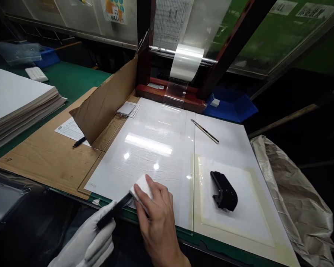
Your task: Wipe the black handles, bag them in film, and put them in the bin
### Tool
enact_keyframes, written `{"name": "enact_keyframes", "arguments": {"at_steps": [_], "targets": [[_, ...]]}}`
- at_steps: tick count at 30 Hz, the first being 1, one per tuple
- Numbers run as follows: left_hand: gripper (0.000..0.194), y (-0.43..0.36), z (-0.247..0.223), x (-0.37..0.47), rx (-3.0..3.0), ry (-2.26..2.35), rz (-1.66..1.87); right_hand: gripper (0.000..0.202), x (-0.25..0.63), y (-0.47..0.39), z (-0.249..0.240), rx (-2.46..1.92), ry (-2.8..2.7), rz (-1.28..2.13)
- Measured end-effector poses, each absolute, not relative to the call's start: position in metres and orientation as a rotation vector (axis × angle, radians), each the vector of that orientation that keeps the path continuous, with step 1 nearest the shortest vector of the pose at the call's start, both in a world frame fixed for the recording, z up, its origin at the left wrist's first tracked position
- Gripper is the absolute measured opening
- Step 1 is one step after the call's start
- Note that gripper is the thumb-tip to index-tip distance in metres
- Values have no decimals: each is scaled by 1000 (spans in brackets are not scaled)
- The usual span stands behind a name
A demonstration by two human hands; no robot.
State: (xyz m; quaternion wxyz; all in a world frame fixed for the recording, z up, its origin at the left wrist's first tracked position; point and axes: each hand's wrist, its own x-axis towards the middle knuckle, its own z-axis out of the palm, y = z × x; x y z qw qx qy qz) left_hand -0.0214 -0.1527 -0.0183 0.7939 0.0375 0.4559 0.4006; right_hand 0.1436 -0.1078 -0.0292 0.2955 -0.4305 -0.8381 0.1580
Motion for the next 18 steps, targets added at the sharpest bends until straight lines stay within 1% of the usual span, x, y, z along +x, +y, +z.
{"name": "enact_keyframes", "arguments": {"at_steps": [4, 8, 11, 15, 18], "targets": [[40, -153, -19, -21, 93, 972, 857, 45, 143, -109, -26, -1004, -2272, 437], [33, -158, -25, -23, 87, 960, 859, 47, 144, -112, -24, -1161, -2204, 516], [28, -162, -30, -25, 93, 959, 862, 46, 143, -114, -25, -1009, -2256, 480], [20, -163, -33, -26, 94, 969, 867, 47, 140, -116, -27, -1136, -2216, 412], [20, -162, -31, -25, 85, 982, 867, 47, 139, -117, -26, -1049, -2248, 415]]}}
